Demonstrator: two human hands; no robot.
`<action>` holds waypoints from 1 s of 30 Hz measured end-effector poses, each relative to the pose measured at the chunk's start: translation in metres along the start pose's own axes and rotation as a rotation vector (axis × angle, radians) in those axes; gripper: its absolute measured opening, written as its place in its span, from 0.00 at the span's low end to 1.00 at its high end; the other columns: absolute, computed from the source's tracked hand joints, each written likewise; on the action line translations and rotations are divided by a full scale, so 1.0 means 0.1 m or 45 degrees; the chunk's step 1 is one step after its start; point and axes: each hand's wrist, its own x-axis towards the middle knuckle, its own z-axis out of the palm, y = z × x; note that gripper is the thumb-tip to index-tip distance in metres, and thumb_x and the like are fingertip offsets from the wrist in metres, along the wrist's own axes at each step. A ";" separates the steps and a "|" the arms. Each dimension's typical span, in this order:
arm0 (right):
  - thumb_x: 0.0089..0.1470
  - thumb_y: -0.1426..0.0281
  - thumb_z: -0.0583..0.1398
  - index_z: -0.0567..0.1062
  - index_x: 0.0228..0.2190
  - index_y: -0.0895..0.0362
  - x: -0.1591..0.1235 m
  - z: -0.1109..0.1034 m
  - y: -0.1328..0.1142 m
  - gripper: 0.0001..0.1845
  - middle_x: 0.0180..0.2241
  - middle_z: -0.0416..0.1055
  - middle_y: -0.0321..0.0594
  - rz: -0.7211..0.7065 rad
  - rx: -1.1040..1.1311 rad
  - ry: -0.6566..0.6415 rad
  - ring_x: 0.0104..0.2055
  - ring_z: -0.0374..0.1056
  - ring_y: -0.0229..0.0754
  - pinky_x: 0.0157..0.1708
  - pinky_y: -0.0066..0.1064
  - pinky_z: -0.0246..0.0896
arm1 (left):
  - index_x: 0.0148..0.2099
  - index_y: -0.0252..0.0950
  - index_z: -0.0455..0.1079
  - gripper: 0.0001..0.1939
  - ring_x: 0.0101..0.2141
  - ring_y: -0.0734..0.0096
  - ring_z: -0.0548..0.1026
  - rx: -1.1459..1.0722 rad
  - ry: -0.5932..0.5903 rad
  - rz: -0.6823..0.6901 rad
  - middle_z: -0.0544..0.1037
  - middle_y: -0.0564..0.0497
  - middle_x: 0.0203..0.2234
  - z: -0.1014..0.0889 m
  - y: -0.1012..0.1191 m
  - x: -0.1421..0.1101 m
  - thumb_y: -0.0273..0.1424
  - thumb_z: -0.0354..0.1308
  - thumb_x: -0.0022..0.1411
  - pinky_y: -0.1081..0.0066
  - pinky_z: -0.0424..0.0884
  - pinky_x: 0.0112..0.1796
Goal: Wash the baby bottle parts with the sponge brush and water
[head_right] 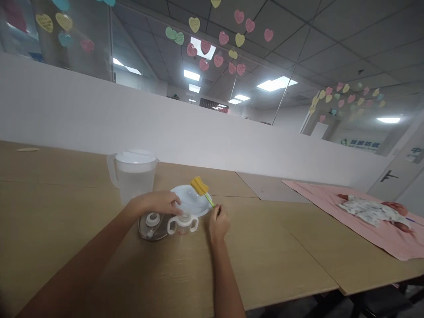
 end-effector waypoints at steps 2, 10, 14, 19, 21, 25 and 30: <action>0.59 0.59 0.42 0.69 0.25 0.57 0.00 0.00 0.00 0.23 0.24 0.69 0.40 -0.003 -0.005 -0.023 0.25 0.60 0.38 0.25 0.27 0.41 | 0.45 0.37 0.72 0.25 0.34 0.62 0.75 0.022 -0.063 0.088 0.78 0.47 0.37 0.05 0.16 -0.05 0.48 0.55 0.50 0.72 0.67 0.31; 0.58 0.60 0.44 0.70 0.27 0.56 0.01 0.00 0.01 0.21 0.26 0.71 0.40 0.092 -0.031 -0.057 0.26 0.60 0.39 0.25 0.28 0.39 | 0.44 0.34 0.67 0.24 0.33 0.59 0.73 0.220 -0.039 0.181 0.76 0.44 0.38 0.27 0.35 0.00 0.37 0.62 0.43 0.70 0.65 0.27; 0.58 0.60 0.43 0.71 0.27 0.56 0.03 -0.03 -0.01 0.21 0.26 0.71 0.41 0.172 -0.029 -0.047 0.26 0.60 0.39 0.25 0.28 0.40 | 0.44 0.40 0.66 0.26 0.36 0.62 0.72 0.111 -0.062 0.375 0.74 0.51 0.38 0.15 0.24 0.00 0.35 0.65 0.39 0.71 0.65 0.31; 0.57 0.59 0.43 0.70 0.26 0.55 0.04 -0.06 -0.02 0.22 0.25 0.69 0.41 0.272 0.038 -0.020 0.24 0.58 0.39 0.24 0.28 0.40 | 0.48 0.41 0.64 0.29 0.41 0.63 0.70 -0.161 0.231 0.485 0.71 0.52 0.42 -0.04 0.08 -0.05 0.33 0.64 0.41 0.72 0.66 0.37; 0.56 0.58 0.44 0.70 0.25 0.55 0.05 -0.07 -0.03 0.21 0.23 0.68 0.39 0.332 0.080 0.005 0.24 0.57 0.39 0.24 0.28 0.40 | 0.48 0.40 0.65 0.27 0.43 0.63 0.70 -0.263 0.375 0.485 0.71 0.52 0.44 -0.07 0.02 -0.03 0.31 0.62 0.42 0.72 0.66 0.39; 0.54 0.55 0.47 0.67 0.22 0.56 0.06 -0.09 -0.04 0.21 0.19 0.63 0.34 0.391 0.289 0.044 0.23 0.56 0.37 0.24 0.27 0.43 | 0.47 0.37 0.66 0.25 0.44 0.62 0.70 -0.305 0.649 0.417 0.73 0.51 0.44 0.00 -0.10 0.14 0.30 0.61 0.43 0.70 0.65 0.43; 0.53 0.50 0.46 0.64 0.18 0.56 0.06 -0.10 -0.10 0.26 0.17 0.60 0.32 0.255 0.409 0.051 0.22 0.55 0.35 0.25 0.26 0.46 | 0.49 0.38 0.67 0.27 0.45 0.60 0.70 -0.149 0.764 0.310 0.73 0.49 0.44 0.13 -0.16 0.33 0.30 0.61 0.44 0.68 0.65 0.44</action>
